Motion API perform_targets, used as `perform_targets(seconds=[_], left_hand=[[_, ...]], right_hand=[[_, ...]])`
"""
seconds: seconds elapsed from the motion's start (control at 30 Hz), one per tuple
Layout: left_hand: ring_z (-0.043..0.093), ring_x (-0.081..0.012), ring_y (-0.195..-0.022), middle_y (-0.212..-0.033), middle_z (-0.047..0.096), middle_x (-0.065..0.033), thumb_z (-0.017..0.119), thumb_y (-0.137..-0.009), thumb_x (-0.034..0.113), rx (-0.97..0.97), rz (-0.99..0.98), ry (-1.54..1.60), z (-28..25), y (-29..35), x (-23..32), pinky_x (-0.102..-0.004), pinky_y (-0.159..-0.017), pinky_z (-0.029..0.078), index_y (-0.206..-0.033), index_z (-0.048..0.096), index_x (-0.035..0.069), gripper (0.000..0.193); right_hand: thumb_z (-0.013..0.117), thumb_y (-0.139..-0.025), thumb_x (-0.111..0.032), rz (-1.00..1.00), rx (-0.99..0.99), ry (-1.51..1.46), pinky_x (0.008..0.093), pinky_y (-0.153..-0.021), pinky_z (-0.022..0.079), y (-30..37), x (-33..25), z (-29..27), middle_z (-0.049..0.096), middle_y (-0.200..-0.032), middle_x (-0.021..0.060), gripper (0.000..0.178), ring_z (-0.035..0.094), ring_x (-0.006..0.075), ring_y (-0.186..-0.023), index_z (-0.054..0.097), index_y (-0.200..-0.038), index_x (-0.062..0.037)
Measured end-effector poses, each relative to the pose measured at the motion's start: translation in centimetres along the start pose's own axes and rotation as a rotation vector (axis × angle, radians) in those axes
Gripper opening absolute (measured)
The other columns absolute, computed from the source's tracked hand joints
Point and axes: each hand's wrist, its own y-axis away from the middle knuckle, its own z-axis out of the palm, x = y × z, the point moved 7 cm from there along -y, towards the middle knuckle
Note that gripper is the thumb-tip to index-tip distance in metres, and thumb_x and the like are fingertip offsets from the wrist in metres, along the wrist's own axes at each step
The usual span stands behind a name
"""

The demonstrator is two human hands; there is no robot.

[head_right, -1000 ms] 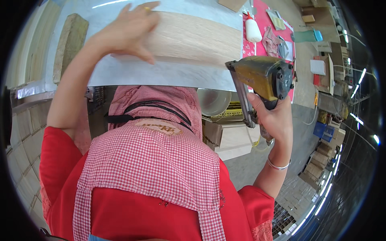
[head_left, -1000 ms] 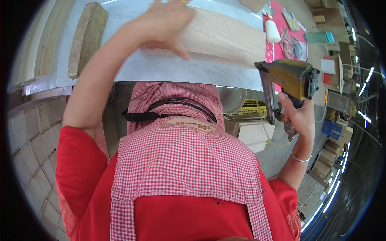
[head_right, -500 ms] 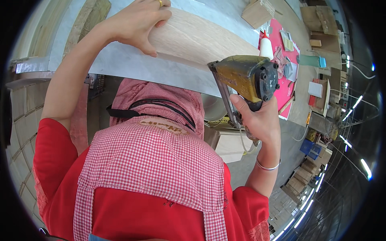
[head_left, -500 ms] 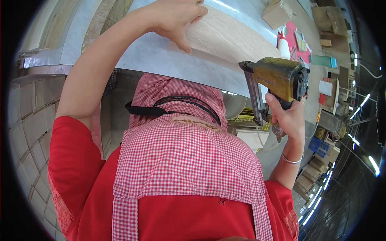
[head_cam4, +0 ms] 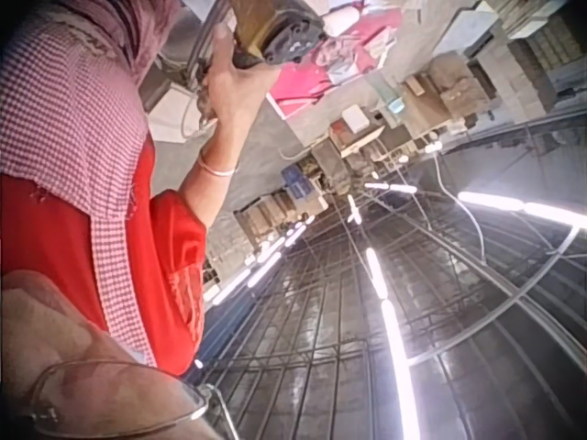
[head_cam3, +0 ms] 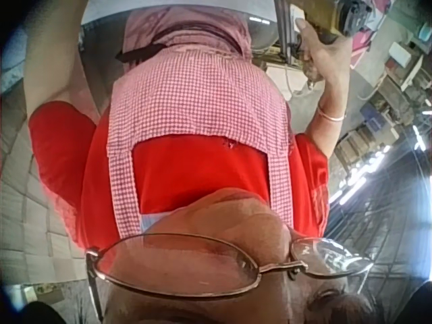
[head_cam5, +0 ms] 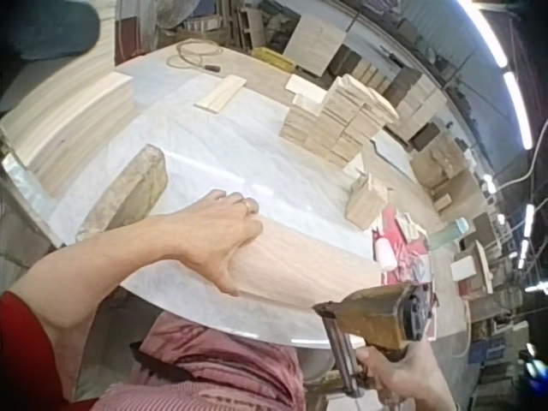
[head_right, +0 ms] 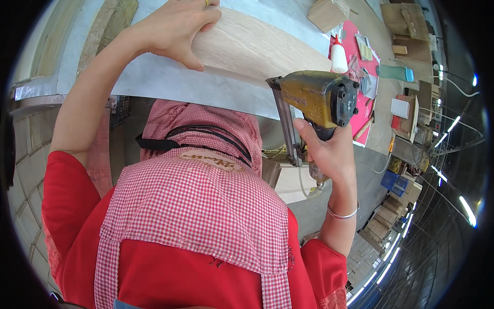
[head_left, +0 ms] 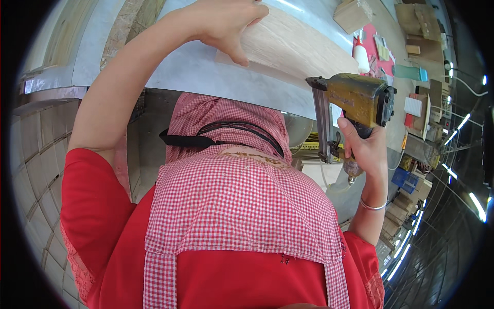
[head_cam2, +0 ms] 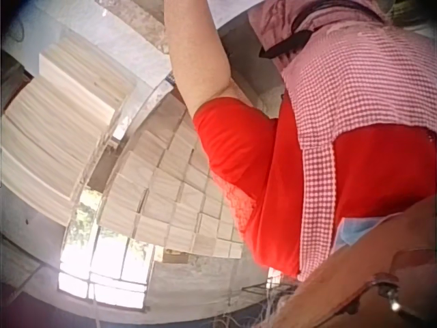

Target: The person is assembling wooden frames by gluing pieces together and securing them with a pneumatic nail gun.

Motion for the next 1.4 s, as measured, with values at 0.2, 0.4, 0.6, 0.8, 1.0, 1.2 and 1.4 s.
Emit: perform_targets(seconds=[0.2, 0.4, 0.6, 0.8, 1.0, 1.2, 1.4], left_hand=[[0.048, -0.042, -0.123, -0.127, 0.051, -0.0287, 0.085, -0.061, 0.038, 0.6, 0.401, -0.124, 0.4, 4.2, -1.2, -0.0503, -0.102, 0.039, -0.105, 0.06, -0.005, 0.066], [0.048, -0.0408, -0.121, -0.124, 0.051, -0.0273, 0.084, -0.063, 0.036, 0.003, 0.118, 0.105, 0.2, 1.2, -2.0, -0.0497, -0.1, 0.04, -0.101, 0.059, -0.002, 0.059], [0.049, -0.0385, -0.112, -0.113, 0.052, -0.0235, 0.083, -0.063, 0.033, 0.016, 0.121, 0.204, -0.2, 1.6, -1.6, -0.0472, -0.093, 0.041, -0.094, 0.059, 0.001, 0.051], [0.049, -0.0385, -0.112, -0.113, 0.052, -0.0233, 0.083, -0.061, 0.031, 0.054, 0.099, 0.236, -0.2, 2.1, -2.0, -0.0475, -0.093, 0.041, -0.094, 0.059, 0.001, 0.05], [0.048, -0.04, -0.117, -0.12, 0.05, -0.026, 0.084, -0.06, 0.028, 0.028, 0.09, 0.208, -0.3, 2.3, -1.9, -0.0503, -0.099, 0.04, -0.098, 0.06, -0.001, 0.054], [0.045, -0.0418, -0.124, -0.129, 0.047, -0.0296, 0.084, -0.06, 0.027, 0.049, 0.081, 0.16, -0.2, 2.6, -1.5, -0.0532, -0.104, 0.038, -0.102, 0.06, -0.002, 0.057], [0.04, -0.0436, -0.131, -0.136, 0.043, -0.0319, 0.084, -0.06, 0.027, 0.053, 0.062, 0.201, 0.5, 3.3, -2.1, -0.0564, -0.106, 0.036, -0.106, 0.059, -0.002, 0.059]], right_hand=[[0.074, -0.092, -0.022, -0.057, -0.009, 0.093, 0.0239, -0.041, 0.036, 0.5, -2.2, 0.4, 0.059, -0.069, -0.0002, 0.026, 0.048, 0.0052, -0.047, 0.066, -0.098, 0.0018], [0.077, -0.09, -0.029, -0.125, -0.059, 0.074, 0.0244, -0.042, 0.038, -0.2, -5.8, 3.4, 0.058, -0.065, -0.0005, 0.031, 0.05, 0.0062, -0.047, 0.068, -0.09, 0.0014], [0.078, -0.089, -0.03, -0.235, -0.185, 0.059, 0.024, -0.043, 0.039, -1.5, -8.0, 6.7, 0.057, -0.062, -0.0009, 0.033, 0.05, 0.0063, -0.047, 0.067, -0.09, 0.0014], [0.077, -0.09, -0.029, -0.185, -0.203, 0.067, 0.0243, -0.042, 0.039, -1.7, -8.4, 7.8, 0.056, -0.06, -0.001, 0.033, 0.049, 0.0063, -0.047, 0.066, -0.092, 0.0016], [0.077, -0.09, -0.029, -0.125, -0.181, 0.067, 0.0244, -0.041, 0.037, -1.4, -8.7, 7.9, 0.055, -0.057, -0.0012, 0.032, 0.049, 0.0062, -0.046, 0.066, -0.091, 0.0018], [0.077, -0.09, -0.029, -0.177, -0.216, 0.142, 0.0242, -0.042, 0.037, -1.8, -9.0, 7.8, 0.054, -0.055, -0.0012, 0.032, 0.049, 0.0062, -0.045, 0.066, -0.087, 0.0011], [0.076, -0.09, -0.027, -0.138, -0.141, 0.125, 0.0242, -0.042, 0.038, -0.2, -7.9, 6.1, 0.055, -0.056, -0.0005, 0.03, 0.05, 0.0067, -0.046, 0.067, -0.087, 0.0009]])
